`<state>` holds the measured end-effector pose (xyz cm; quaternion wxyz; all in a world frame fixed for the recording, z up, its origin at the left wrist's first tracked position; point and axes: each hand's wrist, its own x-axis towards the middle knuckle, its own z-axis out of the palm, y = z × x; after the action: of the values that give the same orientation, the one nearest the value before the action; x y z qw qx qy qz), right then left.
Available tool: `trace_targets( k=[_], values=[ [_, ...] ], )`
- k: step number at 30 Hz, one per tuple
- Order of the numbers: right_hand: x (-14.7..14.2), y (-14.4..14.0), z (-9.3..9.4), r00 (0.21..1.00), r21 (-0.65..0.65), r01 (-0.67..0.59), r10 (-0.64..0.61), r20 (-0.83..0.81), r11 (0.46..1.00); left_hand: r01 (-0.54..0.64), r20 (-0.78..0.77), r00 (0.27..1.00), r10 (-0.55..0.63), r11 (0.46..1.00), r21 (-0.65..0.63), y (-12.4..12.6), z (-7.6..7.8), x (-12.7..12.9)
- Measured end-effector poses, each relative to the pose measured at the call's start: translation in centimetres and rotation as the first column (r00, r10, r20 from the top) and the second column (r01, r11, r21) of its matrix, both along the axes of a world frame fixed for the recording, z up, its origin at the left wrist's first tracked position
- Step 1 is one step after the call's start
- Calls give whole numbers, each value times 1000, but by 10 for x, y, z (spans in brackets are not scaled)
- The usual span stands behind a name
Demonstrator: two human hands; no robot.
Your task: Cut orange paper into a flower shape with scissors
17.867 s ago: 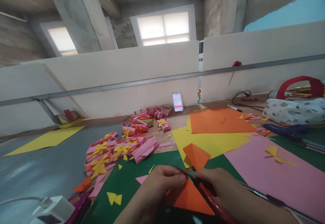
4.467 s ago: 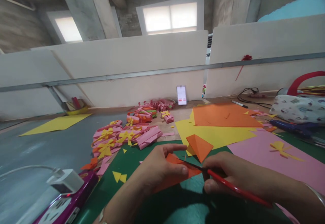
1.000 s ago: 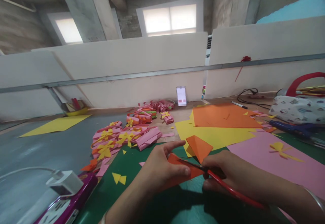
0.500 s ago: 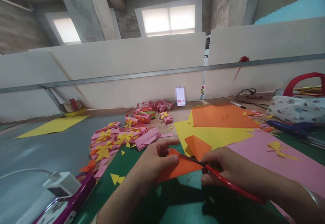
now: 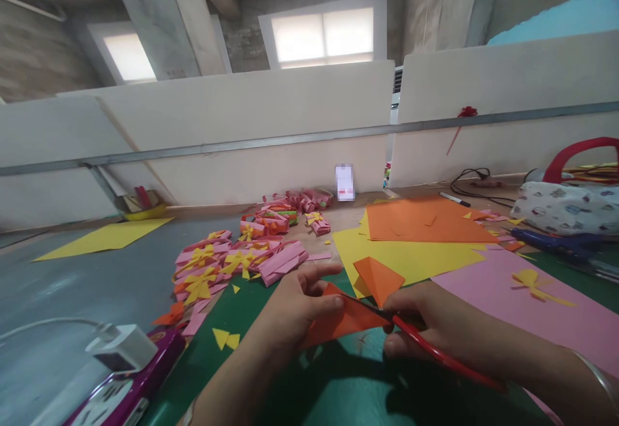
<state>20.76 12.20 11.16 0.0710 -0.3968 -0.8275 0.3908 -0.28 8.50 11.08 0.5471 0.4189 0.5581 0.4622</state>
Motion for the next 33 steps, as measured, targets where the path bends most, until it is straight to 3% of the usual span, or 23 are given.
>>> trace_targets(
  k=[8,16,26,33],
  values=[
    [-4,0,-7,999,-35,-46,45,-22,998,25,93,995,-22,999,-31,4,-11,-1],
    [-8,-4,-2,998,-103,-44,40,-46,994,33,208,978,-21,998,-55,6,-14,-1],
    [-10,-9,1,1000,-86,-30,30,-11,996,39,178,984,-25,996,-81,5,-12,0],
    [-7,-10,-13,996,-52,-53,49,-75,997,35,171,985,-23,997,-63,4,-11,0]
  ],
)
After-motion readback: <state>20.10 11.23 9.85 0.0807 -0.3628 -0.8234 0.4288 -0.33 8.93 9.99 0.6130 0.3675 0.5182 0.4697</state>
